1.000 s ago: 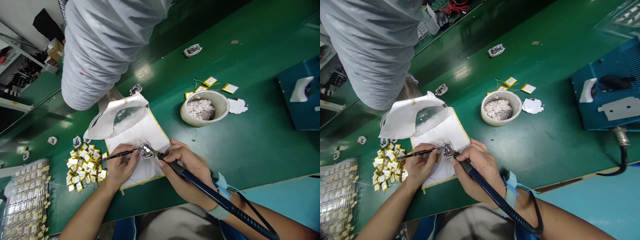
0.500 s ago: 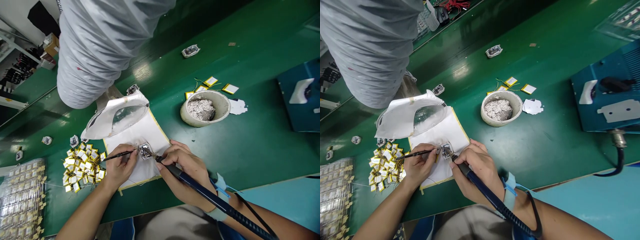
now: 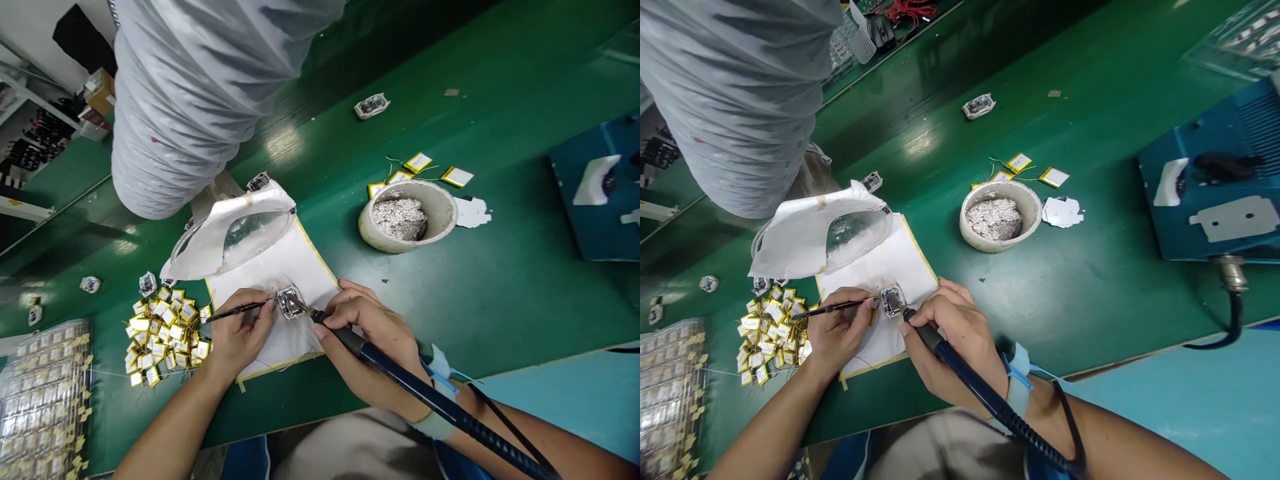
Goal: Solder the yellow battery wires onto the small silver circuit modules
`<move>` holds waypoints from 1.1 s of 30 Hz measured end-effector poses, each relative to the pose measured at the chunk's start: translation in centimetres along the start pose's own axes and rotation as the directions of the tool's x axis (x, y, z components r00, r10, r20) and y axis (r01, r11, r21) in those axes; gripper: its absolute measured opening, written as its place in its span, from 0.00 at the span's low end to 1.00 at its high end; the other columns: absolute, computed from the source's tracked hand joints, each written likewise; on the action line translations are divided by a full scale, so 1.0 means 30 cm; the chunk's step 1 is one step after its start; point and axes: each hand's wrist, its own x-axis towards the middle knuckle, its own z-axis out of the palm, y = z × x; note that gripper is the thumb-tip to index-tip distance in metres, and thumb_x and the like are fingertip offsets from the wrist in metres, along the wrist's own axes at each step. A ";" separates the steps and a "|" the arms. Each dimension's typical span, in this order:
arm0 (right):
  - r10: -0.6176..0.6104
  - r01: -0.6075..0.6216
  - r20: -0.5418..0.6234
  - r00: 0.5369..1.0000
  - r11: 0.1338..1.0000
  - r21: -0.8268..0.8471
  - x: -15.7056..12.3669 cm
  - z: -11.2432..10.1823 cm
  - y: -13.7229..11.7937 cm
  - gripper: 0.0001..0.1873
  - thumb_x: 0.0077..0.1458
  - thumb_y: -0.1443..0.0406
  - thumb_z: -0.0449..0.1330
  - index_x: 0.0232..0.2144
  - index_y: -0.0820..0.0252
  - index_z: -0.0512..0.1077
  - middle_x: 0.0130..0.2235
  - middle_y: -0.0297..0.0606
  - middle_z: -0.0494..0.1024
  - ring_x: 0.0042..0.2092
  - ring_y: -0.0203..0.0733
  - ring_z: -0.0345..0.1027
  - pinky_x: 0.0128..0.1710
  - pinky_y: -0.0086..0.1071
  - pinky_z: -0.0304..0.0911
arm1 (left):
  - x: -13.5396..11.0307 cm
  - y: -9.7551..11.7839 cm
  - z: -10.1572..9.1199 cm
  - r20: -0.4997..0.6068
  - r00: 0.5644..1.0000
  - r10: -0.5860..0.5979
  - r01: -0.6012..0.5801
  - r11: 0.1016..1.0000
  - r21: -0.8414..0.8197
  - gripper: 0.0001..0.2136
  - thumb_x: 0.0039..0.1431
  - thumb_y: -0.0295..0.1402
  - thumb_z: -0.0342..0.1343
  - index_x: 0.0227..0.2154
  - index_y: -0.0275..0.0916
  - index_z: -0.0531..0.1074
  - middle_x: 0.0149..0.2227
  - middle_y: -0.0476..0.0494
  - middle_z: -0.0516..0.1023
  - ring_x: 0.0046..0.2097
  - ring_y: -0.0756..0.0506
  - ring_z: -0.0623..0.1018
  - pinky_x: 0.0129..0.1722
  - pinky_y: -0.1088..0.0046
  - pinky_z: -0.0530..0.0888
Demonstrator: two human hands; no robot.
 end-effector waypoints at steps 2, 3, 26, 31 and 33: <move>0.008 -0.007 -0.017 1.000 1.000 0.015 0.000 0.001 -0.001 0.14 0.72 0.69 0.73 0.43 0.44 0.75 0.34 0.23 0.85 0.33 0.45 0.85 0.63 0.58 0.89 | -0.002 0.001 -0.001 0.003 1.000 -0.013 0.013 1.000 0.003 0.03 0.87 0.37 0.73 0.54 0.46 0.89 0.45 0.42 0.95 0.44 0.42 0.97 0.44 0.64 0.96; 0.011 -0.011 -0.017 1.000 1.000 0.021 0.000 0.002 -0.001 0.14 0.71 0.70 0.74 0.43 0.44 0.75 0.34 0.23 0.85 0.33 0.45 0.85 0.63 0.58 0.90 | -0.003 0.001 -0.001 -0.001 1.000 -0.014 0.014 1.000 0.002 0.03 0.87 0.37 0.73 0.54 0.46 0.89 0.45 0.42 0.94 0.44 0.42 0.96 0.44 0.64 0.96; -0.010 0.010 -0.014 1.000 1.000 -0.017 0.001 0.005 0.001 0.12 0.77 0.67 0.71 0.45 0.44 0.72 0.34 0.22 0.84 0.32 0.42 0.84 0.63 0.54 0.89 | 0.004 0.001 0.004 -0.090 0.995 0.050 -0.046 0.998 0.040 0.03 0.85 0.33 0.73 0.54 0.47 0.87 0.43 0.46 0.92 0.41 0.43 0.95 0.41 0.67 0.93; -0.005 0.005 -0.022 1.000 1.000 -0.015 -0.002 0.006 0.002 0.12 0.77 0.66 0.71 0.44 0.44 0.72 0.34 0.22 0.84 0.32 0.44 0.84 0.61 0.57 0.90 | 0.007 0.000 0.003 -0.072 0.997 0.014 -0.008 0.997 0.076 0.03 0.84 0.32 0.73 0.53 0.45 0.86 0.43 0.47 0.92 0.41 0.44 0.94 0.41 0.69 0.91; -0.003 0.003 -0.022 1.000 1.000 -0.015 -0.002 0.007 0.002 0.12 0.77 0.66 0.71 0.44 0.43 0.72 0.34 0.22 0.84 0.32 0.44 0.84 0.61 0.58 0.91 | 0.006 -0.001 0.004 -0.070 0.997 0.018 -0.013 0.997 0.076 0.04 0.83 0.31 0.73 0.53 0.45 0.86 0.43 0.47 0.92 0.41 0.44 0.95 0.42 0.69 0.92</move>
